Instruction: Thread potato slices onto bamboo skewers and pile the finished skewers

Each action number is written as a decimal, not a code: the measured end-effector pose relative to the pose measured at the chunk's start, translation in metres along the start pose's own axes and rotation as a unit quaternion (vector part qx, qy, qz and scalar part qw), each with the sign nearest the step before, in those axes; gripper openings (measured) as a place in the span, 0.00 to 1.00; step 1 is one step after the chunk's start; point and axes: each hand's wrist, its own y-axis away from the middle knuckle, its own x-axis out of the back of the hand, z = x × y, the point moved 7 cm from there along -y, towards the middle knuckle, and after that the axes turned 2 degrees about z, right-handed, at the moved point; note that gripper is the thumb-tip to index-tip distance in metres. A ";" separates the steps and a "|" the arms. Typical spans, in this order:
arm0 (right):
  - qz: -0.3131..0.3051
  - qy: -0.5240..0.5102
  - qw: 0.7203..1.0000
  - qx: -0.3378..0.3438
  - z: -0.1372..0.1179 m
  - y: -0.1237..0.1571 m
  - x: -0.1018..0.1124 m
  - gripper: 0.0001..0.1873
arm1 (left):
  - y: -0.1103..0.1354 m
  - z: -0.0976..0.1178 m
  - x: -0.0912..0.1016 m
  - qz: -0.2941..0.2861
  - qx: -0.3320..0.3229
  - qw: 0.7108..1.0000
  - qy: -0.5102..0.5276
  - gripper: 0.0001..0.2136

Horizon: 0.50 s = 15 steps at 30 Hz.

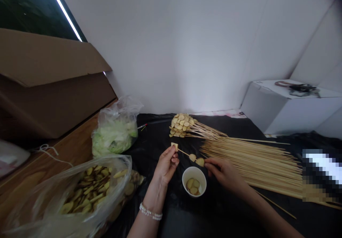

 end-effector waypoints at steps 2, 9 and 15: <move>0.004 0.007 1.000 0.003 0.001 0.000 0.000 0.15 | -0.001 0.000 0.001 0.003 -0.017 1.000 -0.017 0.10; 0.028 0.021 0.999 0.013 0.003 0.000 0.002 0.14 | 0.000 0.005 0.004 0.028 -0.075 0.995 -0.067 0.12; 0.034 0.068 0.997 0.024 0.003 0.001 0.001 0.10 | 0.001 0.009 0.004 0.041 -0.066 0.996 -0.031 0.11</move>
